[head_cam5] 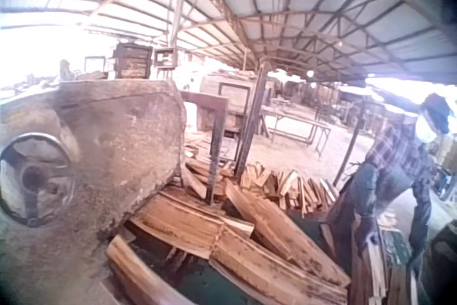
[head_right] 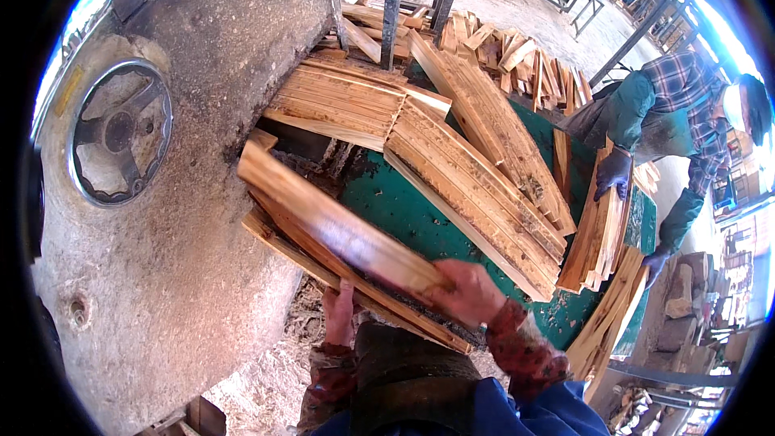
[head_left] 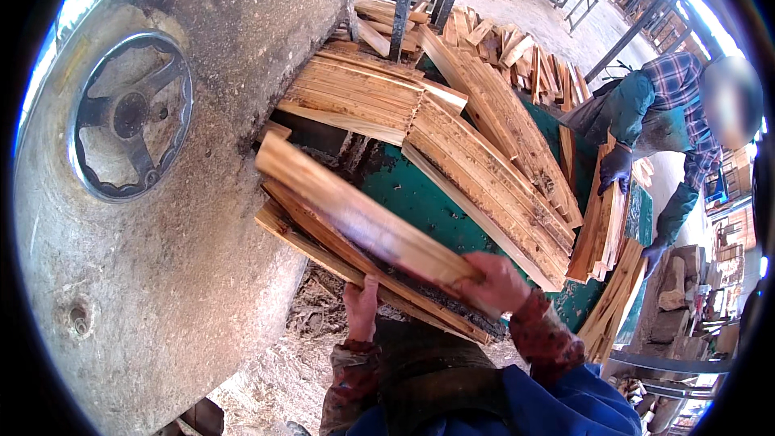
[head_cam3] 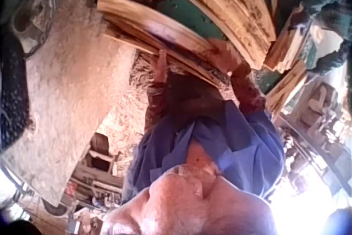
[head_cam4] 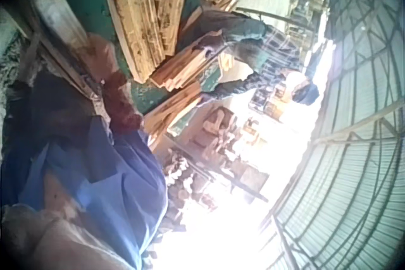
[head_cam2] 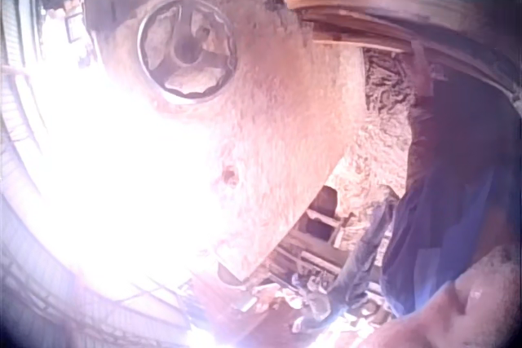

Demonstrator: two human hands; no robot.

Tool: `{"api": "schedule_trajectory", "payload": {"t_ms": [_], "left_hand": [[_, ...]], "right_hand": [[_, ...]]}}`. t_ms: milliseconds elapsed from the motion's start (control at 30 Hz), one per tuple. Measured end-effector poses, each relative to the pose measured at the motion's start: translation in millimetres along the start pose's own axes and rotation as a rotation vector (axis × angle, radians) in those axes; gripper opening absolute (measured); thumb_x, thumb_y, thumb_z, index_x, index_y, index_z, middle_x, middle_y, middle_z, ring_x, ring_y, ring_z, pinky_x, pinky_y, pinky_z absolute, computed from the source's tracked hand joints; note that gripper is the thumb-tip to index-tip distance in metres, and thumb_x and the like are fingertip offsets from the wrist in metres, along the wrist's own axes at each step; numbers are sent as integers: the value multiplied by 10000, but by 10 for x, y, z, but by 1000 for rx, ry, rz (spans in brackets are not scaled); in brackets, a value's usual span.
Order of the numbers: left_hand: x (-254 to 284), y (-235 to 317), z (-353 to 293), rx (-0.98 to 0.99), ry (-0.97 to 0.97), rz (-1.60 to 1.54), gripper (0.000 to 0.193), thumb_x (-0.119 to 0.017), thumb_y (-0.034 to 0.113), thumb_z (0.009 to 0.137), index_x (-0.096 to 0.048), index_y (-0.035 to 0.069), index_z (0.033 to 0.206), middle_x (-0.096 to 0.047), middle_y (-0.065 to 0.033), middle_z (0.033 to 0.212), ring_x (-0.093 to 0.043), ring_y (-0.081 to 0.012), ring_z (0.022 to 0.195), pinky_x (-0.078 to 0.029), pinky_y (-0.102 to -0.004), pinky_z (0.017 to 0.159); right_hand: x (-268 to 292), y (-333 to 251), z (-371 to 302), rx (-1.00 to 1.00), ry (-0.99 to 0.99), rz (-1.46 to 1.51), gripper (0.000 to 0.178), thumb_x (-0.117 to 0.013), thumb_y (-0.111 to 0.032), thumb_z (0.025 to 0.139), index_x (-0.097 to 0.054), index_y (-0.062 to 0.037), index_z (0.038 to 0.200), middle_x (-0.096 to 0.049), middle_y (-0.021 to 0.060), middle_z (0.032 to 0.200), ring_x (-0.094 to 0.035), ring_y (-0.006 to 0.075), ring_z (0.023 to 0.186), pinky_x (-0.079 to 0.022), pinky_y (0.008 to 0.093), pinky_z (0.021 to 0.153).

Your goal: The person picks up split wood planks from a green table and stacks them against a pile of logs. The person repeatedly gathers planks by hand and places them in a vertical stack, while another worker arranges planks on the table.

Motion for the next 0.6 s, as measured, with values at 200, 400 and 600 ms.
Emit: {"api": "schedule_trajectory", "payload": {"t_ms": [200, 400, 600], "left_hand": [[114, -133, -96, 193, -34, -206, 379, -594, 383, 962, -533, 93, 1199, -605, -23, 1025, -589, -137, 884, -528, -335, 722], [-116, 104, -129, 46, -64, -224, 564, -710, 295, 877, -496, -35, 1282, -600, -116, 1148, -605, -213, 997, -530, -351, 849], [-63, 45, -113, 161, 66, -70, 599, -726, 390, 851, -529, -34, 1226, -606, -127, 1132, -613, -245, 991, -538, -394, 844]], "right_hand": [[-539, -220, -230, 188, 70, -106, 314, -710, -165, 798, -653, -45, 1084, -610, 144, 981, -598, 344, 934, -514, 418, 799], [-735, -47, -281, 118, 4, -163, 272, -669, -178, 842, -644, -37, 1072, -596, 139, 1005, -583, 334, 967, -501, 421, 842], [-718, 13, -387, 97, 162, -76, 291, -657, -206, 853, -620, -29, 1081, -590, 148, 1016, -578, 343, 997, -498, 439, 861]]}}
Point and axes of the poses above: each hand's wrist, its own z-axis towards the middle knuckle, its own x-axis out of the back of the hand, y = z × x, the point moved 9 cm from there along z, towards the middle knuckle
